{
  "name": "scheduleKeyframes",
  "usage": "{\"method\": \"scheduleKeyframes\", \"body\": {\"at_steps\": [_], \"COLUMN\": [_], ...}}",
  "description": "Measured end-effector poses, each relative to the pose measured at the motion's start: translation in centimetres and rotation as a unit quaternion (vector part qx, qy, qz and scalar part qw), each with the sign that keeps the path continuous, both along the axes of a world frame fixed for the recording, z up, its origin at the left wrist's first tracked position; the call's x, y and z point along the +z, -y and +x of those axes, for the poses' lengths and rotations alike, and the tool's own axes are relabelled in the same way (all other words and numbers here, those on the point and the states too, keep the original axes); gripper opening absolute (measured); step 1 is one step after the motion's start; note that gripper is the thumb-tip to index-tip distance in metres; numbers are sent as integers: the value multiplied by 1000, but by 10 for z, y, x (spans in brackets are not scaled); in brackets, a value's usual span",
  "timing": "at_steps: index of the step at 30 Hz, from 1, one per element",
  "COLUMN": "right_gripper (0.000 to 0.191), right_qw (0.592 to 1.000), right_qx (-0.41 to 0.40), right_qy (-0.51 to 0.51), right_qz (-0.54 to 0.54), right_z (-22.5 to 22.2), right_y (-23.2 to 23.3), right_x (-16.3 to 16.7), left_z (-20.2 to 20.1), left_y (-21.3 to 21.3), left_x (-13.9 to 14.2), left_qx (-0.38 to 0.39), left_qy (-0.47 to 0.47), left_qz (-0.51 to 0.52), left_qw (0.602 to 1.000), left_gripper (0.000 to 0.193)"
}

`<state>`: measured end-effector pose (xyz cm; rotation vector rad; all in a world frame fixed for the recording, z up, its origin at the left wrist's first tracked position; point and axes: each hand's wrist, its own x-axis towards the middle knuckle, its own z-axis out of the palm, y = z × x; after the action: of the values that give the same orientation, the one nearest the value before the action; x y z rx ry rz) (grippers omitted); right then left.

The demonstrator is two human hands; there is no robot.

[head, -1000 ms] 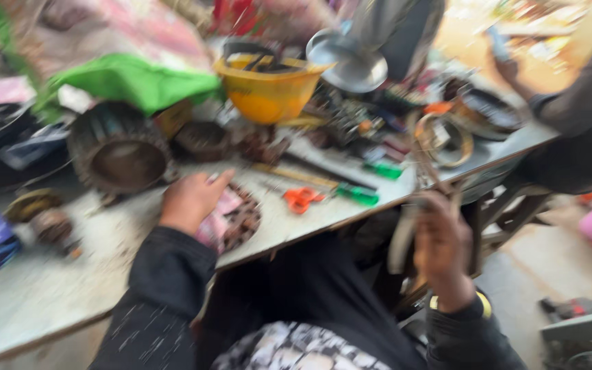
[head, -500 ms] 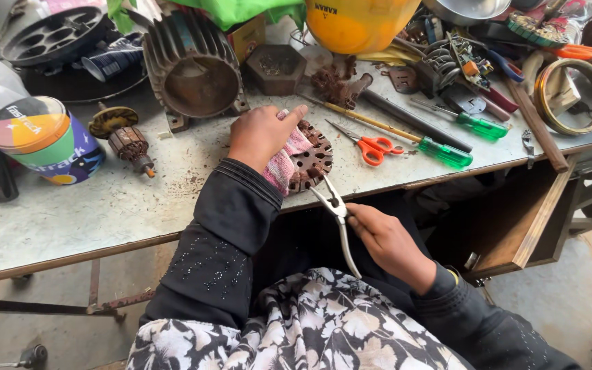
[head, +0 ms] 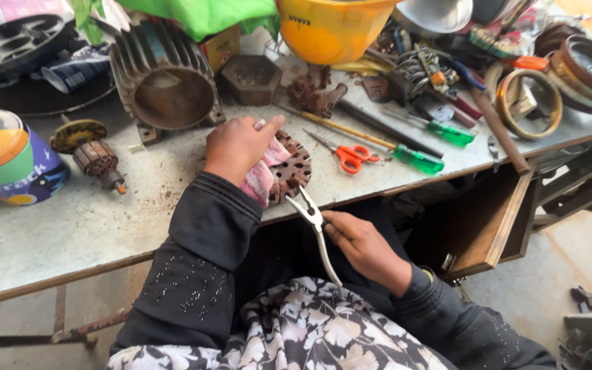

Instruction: The person cleans a motor stator with a cloth, then uses pliers and scissors to trim copper windings. They rotate the stator to access different slots and continue trimming until the end of the clip.

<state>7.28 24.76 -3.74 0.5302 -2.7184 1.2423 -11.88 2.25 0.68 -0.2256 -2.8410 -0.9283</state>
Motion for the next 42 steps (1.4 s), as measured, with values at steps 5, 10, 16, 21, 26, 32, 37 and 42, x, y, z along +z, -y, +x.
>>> {"method": "scheduleKeyframes", "body": {"at_steps": [5, 10, 16, 21, 26, 32, 37, 42], "right_gripper": [28, 28, 29, 53, 105, 71, 52, 45], "right_qw": [999, 998, 999, 991, 995, 988, 995, 966], "right_qx": [-7, 21, 21, -10, -6, -57, -28, -68], "right_qy": [-9, -58, 38, 128, 16, 138, -76, -200], "right_qz": [-32, -5, -29, -33, 96, 48, 58, 146], "right_z": [-3, -11, -28, -27, -4, 8, 7, 12], "right_y": [4, 2, 6, 23, 47, 47, 37, 38], "right_x": [0, -4, 6, 37, 58, 68, 64, 58], "left_z": [2, 1, 5, 12, 15, 14, 9, 6], "left_y": [3, 1, 3, 6, 4, 5, 7, 7], "left_x": [5, 8, 6, 16, 21, 14, 12, 10], "left_qx": [-8, -19, -12, -24, -9, -23, -10, 1], "left_qy": [29, 42, 35, 73, 44, 25, 11, 33], "left_qz": [7, -11, 6, 55, 55, 59, 16, -3], "left_qw": [1000, 999, 999, 996, 997, 998, 1000, 999], "left_gripper": [66, 67, 68, 64, 60, 60, 66, 69]}}
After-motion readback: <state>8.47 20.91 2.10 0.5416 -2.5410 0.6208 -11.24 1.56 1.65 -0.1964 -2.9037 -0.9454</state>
